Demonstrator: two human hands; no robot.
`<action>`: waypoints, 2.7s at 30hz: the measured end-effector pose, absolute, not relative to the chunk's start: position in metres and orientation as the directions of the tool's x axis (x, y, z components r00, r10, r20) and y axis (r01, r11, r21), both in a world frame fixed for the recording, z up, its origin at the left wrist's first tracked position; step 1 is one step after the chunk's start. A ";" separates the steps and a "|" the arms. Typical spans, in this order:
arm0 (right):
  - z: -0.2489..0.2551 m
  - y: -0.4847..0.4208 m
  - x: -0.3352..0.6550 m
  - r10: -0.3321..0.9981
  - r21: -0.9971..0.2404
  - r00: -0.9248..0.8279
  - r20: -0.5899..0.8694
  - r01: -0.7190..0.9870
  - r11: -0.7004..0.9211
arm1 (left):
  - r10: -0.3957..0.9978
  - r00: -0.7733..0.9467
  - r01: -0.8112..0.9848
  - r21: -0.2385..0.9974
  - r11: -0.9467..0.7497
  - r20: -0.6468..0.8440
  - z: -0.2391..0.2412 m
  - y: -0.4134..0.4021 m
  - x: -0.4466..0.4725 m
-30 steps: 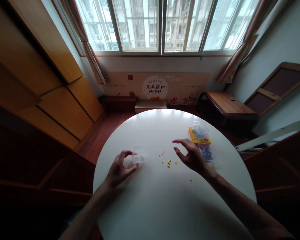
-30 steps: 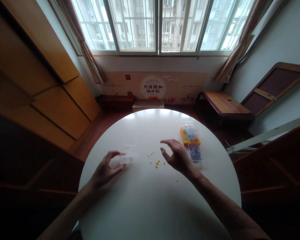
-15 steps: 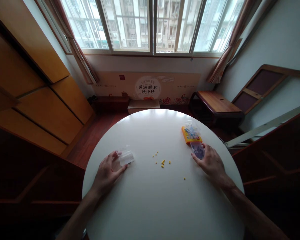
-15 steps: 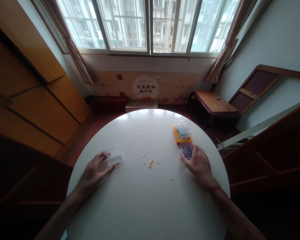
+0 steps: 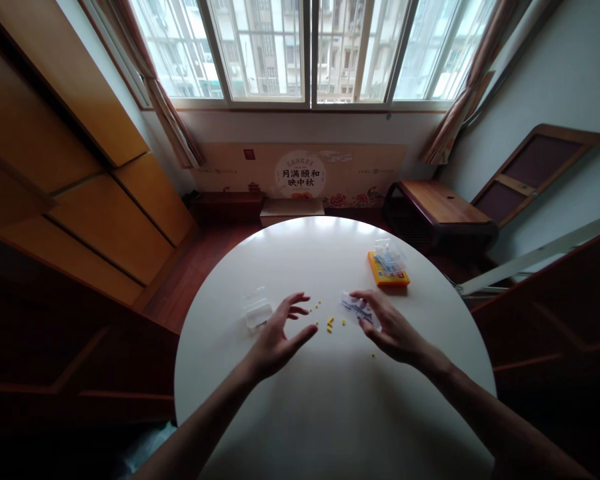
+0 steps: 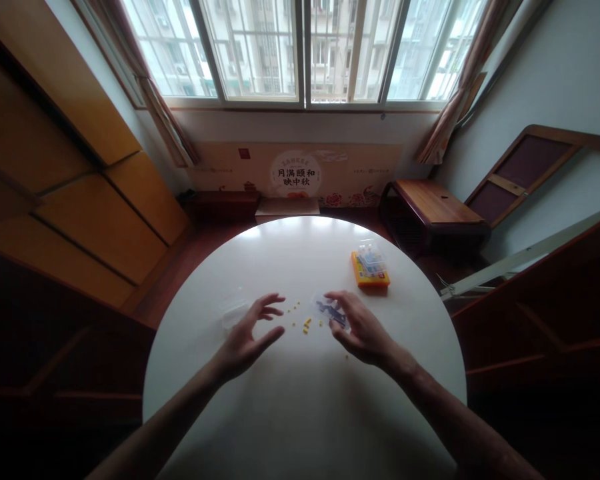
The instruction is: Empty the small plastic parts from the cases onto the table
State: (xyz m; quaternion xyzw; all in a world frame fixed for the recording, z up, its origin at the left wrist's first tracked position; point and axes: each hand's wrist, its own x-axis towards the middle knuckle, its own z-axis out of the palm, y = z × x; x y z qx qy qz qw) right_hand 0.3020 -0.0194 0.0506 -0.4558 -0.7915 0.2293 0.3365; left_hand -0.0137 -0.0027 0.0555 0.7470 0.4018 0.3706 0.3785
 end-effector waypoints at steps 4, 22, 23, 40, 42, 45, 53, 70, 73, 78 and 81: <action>0.060 -0.011 0.275 0.796 -0.628 -0.489 0.356 0.506 0.592 | 0.881 0.443 0.120 0.963 -0.240 0.165 0.047 0.013 0.021; 0.043 0.013 0.262 0.646 -0.327 -0.601 0.471 0.560 0.761 | 0.909 0.409 -0.151 0.988 -0.021 0.081 0.029 0.024 0.025; 0.041 0.013 0.262 0.643 -0.326 -0.604 0.471 0.558 0.763 | 0.908 0.411 -0.142 0.990 -0.027 0.084 0.029 0.023 0.025; 0.034 0.003 0.256 0.656 -0.369 -0.597 0.461 0.544 0.754 | 0.876 0.452 0.004 0.981 -0.194 0.171 0.030 0.012 0.010; 0.036 0.005 0.258 0.665 -0.395 -0.593 0.454 0.536 0.747 | 0.864 0.466 0.017 0.975 -0.221 0.188 0.029 0.012 0.007; 0.038 0.009 0.261 0.671 -0.432 -0.596 0.441 0.515 0.741 | 0.858 0.483 0.026 0.977 -0.211 0.172 0.030 0.015 0.001; 0.030 0.013 0.275 0.711 -0.502 -0.521 0.473 0.503 0.703 | 0.815 0.508 0.292 0.833 -0.469 0.281 0.051 0.033 -0.026; 0.017 -0.005 0.285 0.837 -0.670 -0.406 0.367 0.509 0.541 | 0.523 0.781 0.300 0.529 -0.794 0.342 0.087 0.044 -0.011; 0.015 -0.005 0.284 0.847 -0.682 -0.386 0.365 0.509 0.526 | 0.439 0.826 0.272 0.432 -0.860 0.353 0.094 0.044 -0.007; 0.011 -0.004 0.281 0.848 -0.713 -0.363 0.386 0.465 0.524 | 0.293 0.879 0.215 0.237 -0.947 0.375 0.099 0.042 -0.001; 0.010 -0.004 0.282 0.848 -0.697 -0.335 0.410 0.484 0.528 | 0.293 0.864 0.205 0.245 -0.948 0.411 0.097 0.044 -0.004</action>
